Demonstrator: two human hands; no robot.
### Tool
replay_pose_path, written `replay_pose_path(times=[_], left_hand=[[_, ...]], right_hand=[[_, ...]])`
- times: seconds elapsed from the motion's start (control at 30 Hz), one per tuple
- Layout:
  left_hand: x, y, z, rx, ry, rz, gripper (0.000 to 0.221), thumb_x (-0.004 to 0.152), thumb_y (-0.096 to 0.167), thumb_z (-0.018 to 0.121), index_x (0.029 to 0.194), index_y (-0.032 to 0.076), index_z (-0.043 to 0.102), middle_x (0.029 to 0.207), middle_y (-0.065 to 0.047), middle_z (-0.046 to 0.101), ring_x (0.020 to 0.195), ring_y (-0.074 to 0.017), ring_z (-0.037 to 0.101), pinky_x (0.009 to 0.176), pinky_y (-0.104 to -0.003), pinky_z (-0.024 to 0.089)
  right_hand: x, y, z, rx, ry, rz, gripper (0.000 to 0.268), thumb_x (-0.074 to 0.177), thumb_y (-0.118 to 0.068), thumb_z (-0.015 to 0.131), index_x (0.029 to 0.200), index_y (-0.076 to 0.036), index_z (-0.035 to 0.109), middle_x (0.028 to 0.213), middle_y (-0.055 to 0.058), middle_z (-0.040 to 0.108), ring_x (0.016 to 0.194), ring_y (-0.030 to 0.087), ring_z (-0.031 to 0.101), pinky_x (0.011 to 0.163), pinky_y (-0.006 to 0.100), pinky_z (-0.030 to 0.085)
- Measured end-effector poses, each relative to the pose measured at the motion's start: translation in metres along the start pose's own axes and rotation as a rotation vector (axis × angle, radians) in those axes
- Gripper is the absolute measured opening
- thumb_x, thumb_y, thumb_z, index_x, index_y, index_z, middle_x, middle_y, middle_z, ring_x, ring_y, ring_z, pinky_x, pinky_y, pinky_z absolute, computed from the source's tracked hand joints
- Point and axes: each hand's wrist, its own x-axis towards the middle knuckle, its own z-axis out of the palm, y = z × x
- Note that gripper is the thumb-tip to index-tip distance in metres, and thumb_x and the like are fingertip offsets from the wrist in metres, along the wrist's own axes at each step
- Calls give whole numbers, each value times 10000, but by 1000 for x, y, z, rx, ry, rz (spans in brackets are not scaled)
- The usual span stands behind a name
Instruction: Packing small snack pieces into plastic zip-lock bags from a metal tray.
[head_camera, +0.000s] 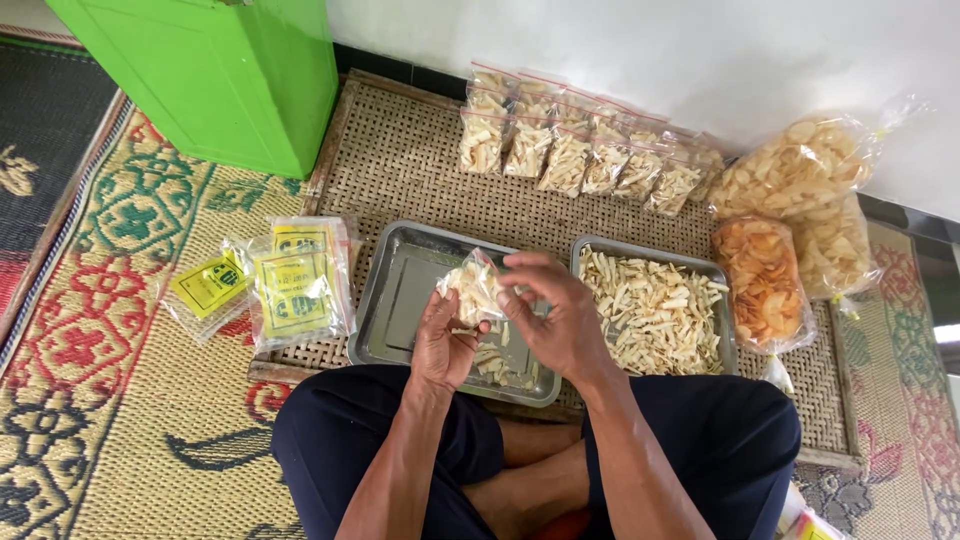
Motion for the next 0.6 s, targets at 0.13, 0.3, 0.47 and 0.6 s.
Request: replay_pose_path(times=[0.13, 0.3, 0.47, 0.6], left_hand=[[5, -5, -14, 43, -69, -13, 1017, 915, 204, 783, 1626, 91, 65, 1393, -186, 342, 973, -262, 562, 779, -390, 612], [22, -9, -34, 51, -122, 42, 348, 916, 177, 756, 1225, 84, 625, 1122, -200, 703, 875, -318, 724, 727, -442, 650], [8, -6, -17, 66, -208, 47, 341, 899, 93, 728, 1227, 77, 633, 1128, -208, 714, 919, -346, 724, 753, -495, 650], [-12, -4, 4, 172, -185, 68, 468, 803, -50, 734, 1234, 73, 597, 1166, -178, 664, 978, -306, 674, 869, -523, 594]], right_hand=[[-4, -4, -3, -111, -166, 123, 253, 1003, -164, 667, 1221, -47, 715, 1317, 272, 626, 1147, 471, 670, 867, 533, 642], [-5, -25, -10, -53, -212, 152, 408, 1012, -284, 667, 1298, 8, 669, 1356, 319, 592, 1211, 506, 625, 929, 571, 604], [-13, 0, -13, -119, -212, 113, 242, 975, -166, 695, 1125, 22, 714, 1223, 283, 663, 1047, 456, 695, 834, 536, 621], [-13, 25, -18, -143, -79, 26, 123, 995, -65, 649, 993, -34, 769, 1065, 183, 750, 853, 356, 767, 703, 448, 652]])
